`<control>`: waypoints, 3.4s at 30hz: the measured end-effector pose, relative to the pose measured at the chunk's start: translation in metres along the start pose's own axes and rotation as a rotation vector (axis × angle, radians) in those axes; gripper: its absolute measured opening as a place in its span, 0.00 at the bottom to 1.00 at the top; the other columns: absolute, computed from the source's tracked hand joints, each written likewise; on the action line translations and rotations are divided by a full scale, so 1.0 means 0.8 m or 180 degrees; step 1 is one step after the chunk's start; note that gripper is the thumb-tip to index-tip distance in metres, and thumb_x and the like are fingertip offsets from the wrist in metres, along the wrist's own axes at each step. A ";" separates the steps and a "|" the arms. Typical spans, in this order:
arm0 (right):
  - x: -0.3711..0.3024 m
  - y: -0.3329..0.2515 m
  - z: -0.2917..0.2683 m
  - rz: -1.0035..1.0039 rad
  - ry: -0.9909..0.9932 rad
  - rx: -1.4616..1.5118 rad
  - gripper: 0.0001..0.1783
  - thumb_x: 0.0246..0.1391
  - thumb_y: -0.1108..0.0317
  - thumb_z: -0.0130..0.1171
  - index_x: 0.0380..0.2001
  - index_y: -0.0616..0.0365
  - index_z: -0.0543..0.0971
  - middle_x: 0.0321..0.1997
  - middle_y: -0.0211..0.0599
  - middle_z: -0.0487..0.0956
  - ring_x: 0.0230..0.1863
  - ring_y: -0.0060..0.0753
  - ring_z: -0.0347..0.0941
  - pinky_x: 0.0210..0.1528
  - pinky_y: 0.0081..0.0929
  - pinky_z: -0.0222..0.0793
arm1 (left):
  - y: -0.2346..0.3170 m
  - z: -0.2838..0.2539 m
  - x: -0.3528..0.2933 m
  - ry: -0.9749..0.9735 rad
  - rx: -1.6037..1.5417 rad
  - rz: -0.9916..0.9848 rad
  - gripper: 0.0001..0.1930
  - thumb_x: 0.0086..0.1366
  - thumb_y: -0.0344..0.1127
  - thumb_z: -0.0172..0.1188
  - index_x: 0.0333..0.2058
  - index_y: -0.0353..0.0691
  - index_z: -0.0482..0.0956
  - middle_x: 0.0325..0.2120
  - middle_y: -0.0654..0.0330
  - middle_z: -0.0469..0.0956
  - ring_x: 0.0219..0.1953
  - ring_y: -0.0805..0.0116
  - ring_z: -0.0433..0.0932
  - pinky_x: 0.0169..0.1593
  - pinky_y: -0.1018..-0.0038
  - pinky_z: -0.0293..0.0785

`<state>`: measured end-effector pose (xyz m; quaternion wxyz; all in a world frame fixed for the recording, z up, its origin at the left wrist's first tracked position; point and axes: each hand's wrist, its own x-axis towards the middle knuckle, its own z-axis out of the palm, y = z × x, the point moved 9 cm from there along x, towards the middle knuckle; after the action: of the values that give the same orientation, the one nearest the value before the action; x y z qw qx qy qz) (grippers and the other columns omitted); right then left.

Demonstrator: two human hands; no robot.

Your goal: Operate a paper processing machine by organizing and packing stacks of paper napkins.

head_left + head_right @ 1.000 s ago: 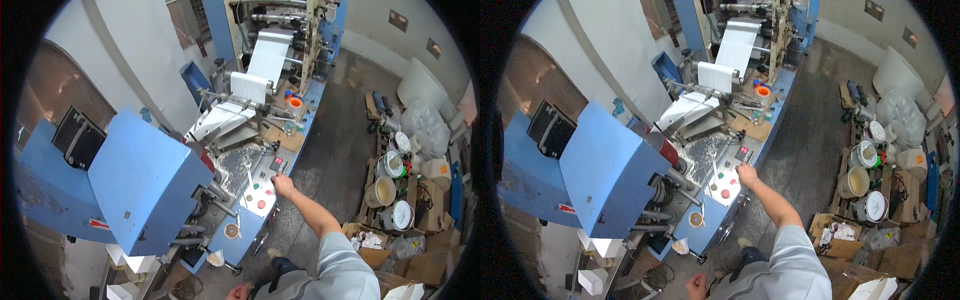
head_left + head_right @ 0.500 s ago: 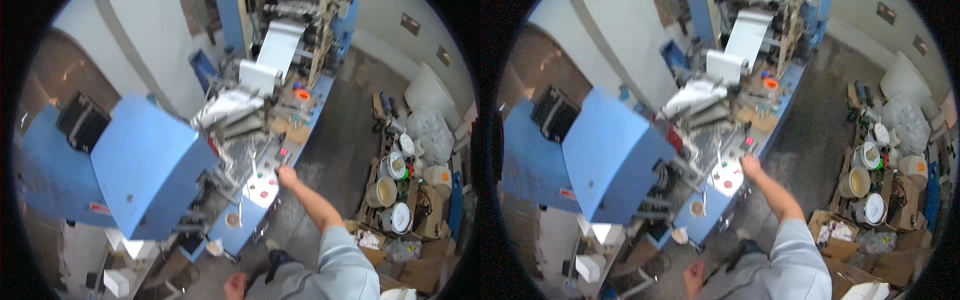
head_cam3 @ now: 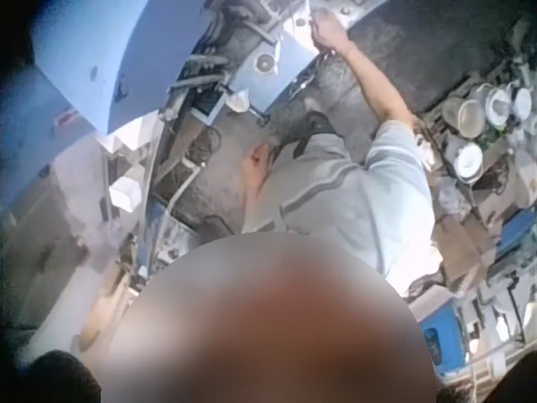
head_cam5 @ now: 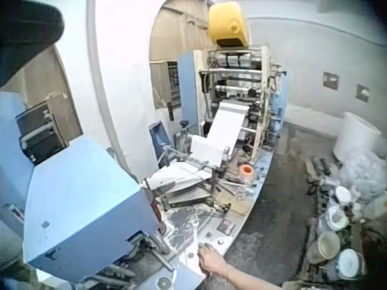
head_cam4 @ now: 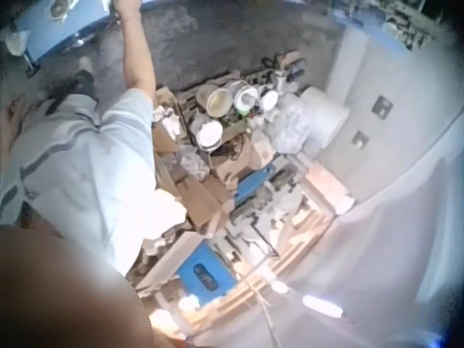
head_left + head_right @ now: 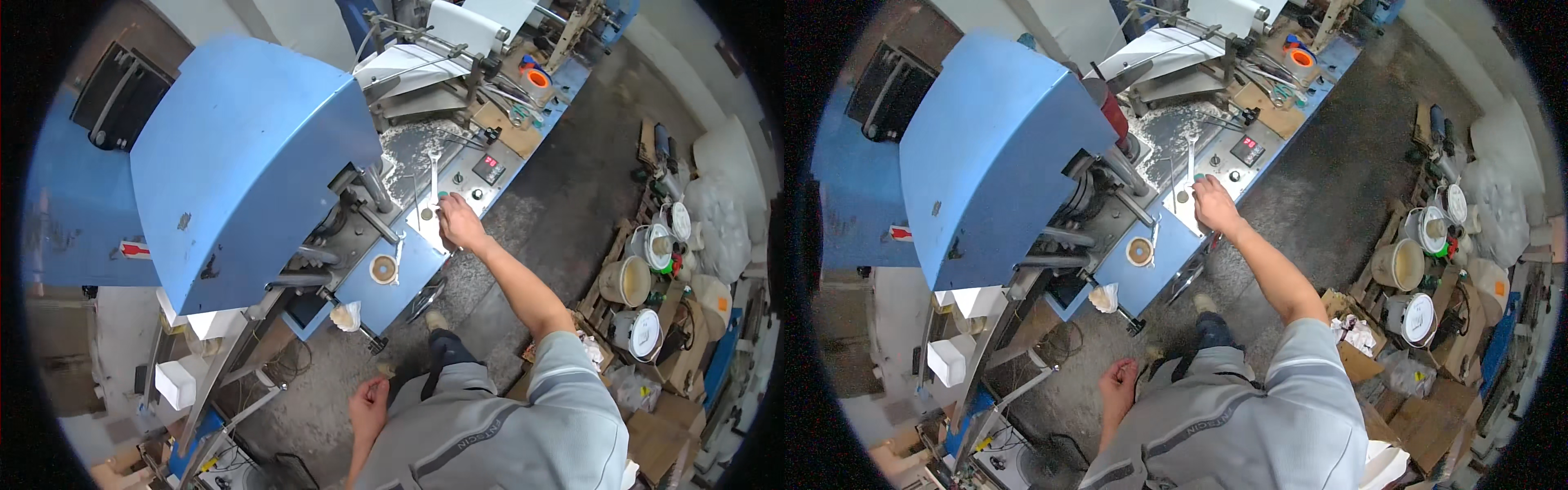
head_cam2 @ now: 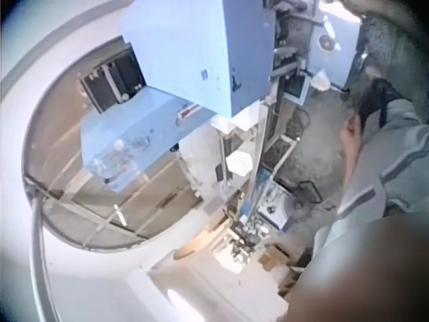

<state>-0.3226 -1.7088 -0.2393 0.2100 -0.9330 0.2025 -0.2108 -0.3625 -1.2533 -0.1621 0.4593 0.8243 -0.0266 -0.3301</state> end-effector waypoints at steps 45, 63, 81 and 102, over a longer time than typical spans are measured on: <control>-0.050 0.020 -0.005 0.0928 0.0024 0.0212 0.12 0.58 0.67 0.53 0.41 0.64 0.77 0.40 0.54 0.79 0.43 0.56 0.76 0.47 0.45 0.71 | 0.000 -0.071 -0.002 0.0392 0.0187 0.0331 0.16 0.63 0.44 0.63 0.40 0.37 0.82 0.15 0.56 0.74 0.18 0.67 0.74 0.25 0.69 0.69; -0.179 -0.400 0.122 0.1397 -0.0493 0.1687 0.12 0.51 0.79 0.45 0.24 0.60 0.79 0.20 0.32 0.74 0.22 0.21 0.68 0.26 0.23 0.64 | -0.125 -0.456 0.042 0.0749 -0.1710 0.0598 0.10 0.69 0.32 0.60 0.44 0.32 0.80 0.27 0.70 0.78 0.28 0.85 0.70 0.31 0.84 0.65; -0.120 -0.951 0.257 -0.0988 -0.2739 0.3123 0.13 0.54 0.80 0.43 0.35 0.62 0.79 0.31 0.39 0.78 0.30 0.34 0.76 0.36 0.29 0.71 | -0.246 -0.926 0.032 0.3407 -0.1798 0.1361 0.12 0.71 0.37 0.56 0.44 0.34 0.77 0.22 0.72 0.70 0.22 0.86 0.61 0.24 0.84 0.56; -0.006 -1.118 0.475 0.1433 -0.2684 0.4426 0.31 0.59 0.71 0.56 0.64 0.69 0.62 0.53 0.45 0.76 0.50 0.32 0.74 0.51 0.27 0.71 | -0.241 -0.927 0.204 0.0347 -0.2640 0.0475 0.24 0.64 0.49 0.65 0.50 0.34 0.76 0.30 0.65 0.80 0.28 0.77 0.78 0.33 0.81 0.74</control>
<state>0.1139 -0.8476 -0.1267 0.8316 -0.5292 0.1124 0.1254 0.1368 -0.6500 -0.1295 0.7753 0.5818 0.0732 -0.2347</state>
